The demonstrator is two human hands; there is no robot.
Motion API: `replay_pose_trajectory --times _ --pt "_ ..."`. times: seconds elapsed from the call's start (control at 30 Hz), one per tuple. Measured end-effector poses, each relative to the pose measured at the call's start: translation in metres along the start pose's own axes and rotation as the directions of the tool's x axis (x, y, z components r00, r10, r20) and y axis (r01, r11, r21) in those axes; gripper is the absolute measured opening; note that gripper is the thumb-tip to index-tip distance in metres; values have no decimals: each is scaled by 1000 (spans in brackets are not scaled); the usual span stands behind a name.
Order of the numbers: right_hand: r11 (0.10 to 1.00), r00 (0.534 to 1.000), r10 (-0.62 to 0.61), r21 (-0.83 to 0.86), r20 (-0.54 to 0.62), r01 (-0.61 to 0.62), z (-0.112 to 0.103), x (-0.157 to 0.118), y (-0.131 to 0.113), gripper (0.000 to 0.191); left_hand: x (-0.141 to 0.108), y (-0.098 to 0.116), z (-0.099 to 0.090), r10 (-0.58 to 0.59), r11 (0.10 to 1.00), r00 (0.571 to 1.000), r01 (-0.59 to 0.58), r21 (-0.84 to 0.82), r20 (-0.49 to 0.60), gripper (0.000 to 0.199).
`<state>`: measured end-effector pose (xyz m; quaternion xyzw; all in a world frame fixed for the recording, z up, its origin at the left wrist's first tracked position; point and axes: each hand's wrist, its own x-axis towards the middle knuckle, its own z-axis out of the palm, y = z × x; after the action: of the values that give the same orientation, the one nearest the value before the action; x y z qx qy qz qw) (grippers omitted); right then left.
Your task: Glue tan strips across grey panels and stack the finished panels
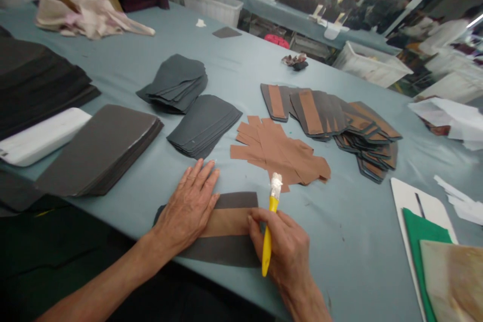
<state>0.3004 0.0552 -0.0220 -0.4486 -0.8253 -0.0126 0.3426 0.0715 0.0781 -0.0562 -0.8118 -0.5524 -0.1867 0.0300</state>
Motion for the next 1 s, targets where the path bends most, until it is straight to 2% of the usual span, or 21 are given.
replay_pose_trajectory --times 0.13,0.2,0.33,0.43,0.77,1.0 --pt "995 989 97 8 -108 -97 17 19 -16 11 1 0 0 -10 1000 1000 10 11 18 50" --pt "986 984 157 73 -83 -151 37 29 -25 10 1 -1 2 -7 1000 1000 6 20 20 50" --pt "987 985 156 48 -73 -153 78 45 -33 14 -1 -2 4 12 999 1000 -12 34 5 50" --pt "993 993 114 15 -25 -113 92 48 -32 19 -1 -3 5 22 999 1000 -22 41 1 51" --pt "1000 996 16 -12 86 -15 71 43 6 19 1 -10 -2 59 998 998 -59 23 19 50" --pt "998 983 -32 55 182 22 66 44 14 22 0 -19 -7 126 992 990 -125 -19 59 51"
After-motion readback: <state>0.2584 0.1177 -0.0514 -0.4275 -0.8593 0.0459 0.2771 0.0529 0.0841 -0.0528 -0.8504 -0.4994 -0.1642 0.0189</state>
